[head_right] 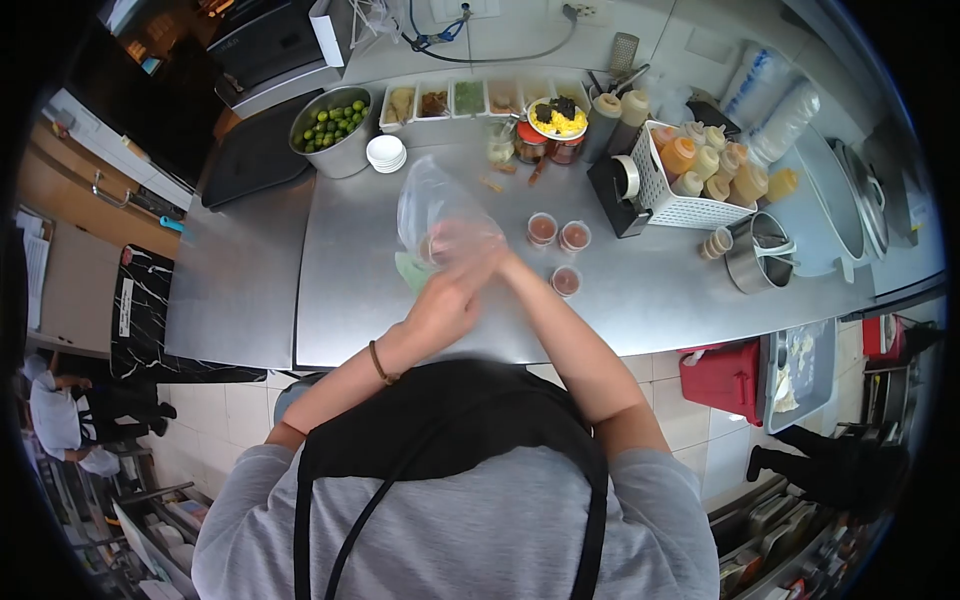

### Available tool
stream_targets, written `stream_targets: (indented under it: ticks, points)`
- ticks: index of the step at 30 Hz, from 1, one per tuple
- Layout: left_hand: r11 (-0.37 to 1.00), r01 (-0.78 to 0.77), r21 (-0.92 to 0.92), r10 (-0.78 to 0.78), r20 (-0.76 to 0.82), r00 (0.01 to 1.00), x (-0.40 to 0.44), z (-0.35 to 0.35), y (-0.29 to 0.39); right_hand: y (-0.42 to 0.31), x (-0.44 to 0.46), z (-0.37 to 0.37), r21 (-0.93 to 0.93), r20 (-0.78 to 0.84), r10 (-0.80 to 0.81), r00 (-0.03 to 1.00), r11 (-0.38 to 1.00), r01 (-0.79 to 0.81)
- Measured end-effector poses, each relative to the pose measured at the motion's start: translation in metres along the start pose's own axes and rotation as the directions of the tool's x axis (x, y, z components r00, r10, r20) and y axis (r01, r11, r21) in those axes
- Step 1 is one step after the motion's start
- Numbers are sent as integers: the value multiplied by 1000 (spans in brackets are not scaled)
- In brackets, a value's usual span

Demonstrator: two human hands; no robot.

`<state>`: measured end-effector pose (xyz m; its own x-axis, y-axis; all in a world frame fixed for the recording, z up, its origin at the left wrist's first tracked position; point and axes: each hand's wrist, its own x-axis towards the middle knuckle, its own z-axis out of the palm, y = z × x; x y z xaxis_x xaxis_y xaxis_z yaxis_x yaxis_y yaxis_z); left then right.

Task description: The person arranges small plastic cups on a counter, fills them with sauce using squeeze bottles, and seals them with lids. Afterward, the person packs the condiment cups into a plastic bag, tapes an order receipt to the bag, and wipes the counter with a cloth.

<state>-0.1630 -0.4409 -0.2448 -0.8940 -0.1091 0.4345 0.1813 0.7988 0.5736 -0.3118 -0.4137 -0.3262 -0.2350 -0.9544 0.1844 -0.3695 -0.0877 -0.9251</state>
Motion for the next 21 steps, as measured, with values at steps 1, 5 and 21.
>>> stream_targets:
  ticks: [1,5,21]
  points:
    - [995,35,-88,-34,12,999,0,-3,6,-8,6,-6,-180,34,-45,998,982,50]
    - [970,205,-129,-202,33,979,5,-14,-12,-43,20,-19,-740,10,592,806,546,-392]
    - [981,-12,-194,-16,-141,990,84,2,-42,-22,11,-43,-563,67,514,855,727,-393]
